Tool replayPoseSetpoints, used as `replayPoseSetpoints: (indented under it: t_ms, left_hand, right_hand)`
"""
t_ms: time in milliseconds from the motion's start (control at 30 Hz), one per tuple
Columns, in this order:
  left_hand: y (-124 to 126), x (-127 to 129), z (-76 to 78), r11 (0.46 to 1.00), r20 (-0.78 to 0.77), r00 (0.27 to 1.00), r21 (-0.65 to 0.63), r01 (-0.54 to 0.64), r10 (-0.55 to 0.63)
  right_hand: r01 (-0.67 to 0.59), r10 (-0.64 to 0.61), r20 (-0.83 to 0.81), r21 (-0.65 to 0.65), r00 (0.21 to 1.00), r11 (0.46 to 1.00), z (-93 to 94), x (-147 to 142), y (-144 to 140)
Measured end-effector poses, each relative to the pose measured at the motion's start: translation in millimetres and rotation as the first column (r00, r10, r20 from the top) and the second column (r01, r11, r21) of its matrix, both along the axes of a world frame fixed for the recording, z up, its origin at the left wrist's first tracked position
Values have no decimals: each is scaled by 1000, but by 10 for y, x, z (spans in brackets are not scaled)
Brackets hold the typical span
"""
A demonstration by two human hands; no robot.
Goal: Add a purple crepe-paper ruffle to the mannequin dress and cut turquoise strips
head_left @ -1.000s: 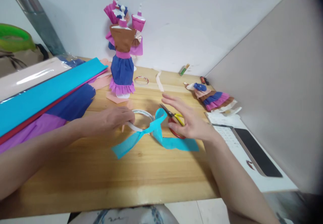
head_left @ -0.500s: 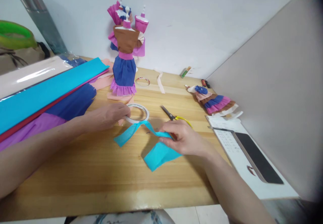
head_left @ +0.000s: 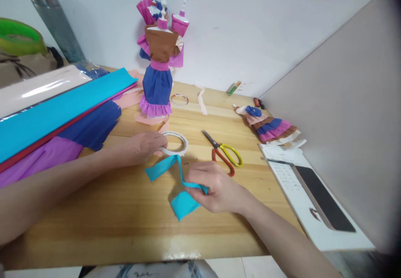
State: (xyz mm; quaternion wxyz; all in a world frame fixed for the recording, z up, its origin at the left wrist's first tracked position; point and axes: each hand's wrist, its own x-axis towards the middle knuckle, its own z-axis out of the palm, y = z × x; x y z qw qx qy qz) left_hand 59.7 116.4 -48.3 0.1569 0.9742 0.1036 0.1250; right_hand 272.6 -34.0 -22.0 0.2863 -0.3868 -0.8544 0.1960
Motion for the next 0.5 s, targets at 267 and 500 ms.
replayPoseSetpoints:
  t_ms: [267,500]
  left_hand:
    - [-59,27,-5,1000,16,1000,-21,-20,20]
    - [-51,64,-103,996,58,997,64,-55,51]
  right_hand:
    - [-16,6,108,97,994,995,-60,-129,-36]
    - [-92,91,28,4,995,996,-104,-245,-119]
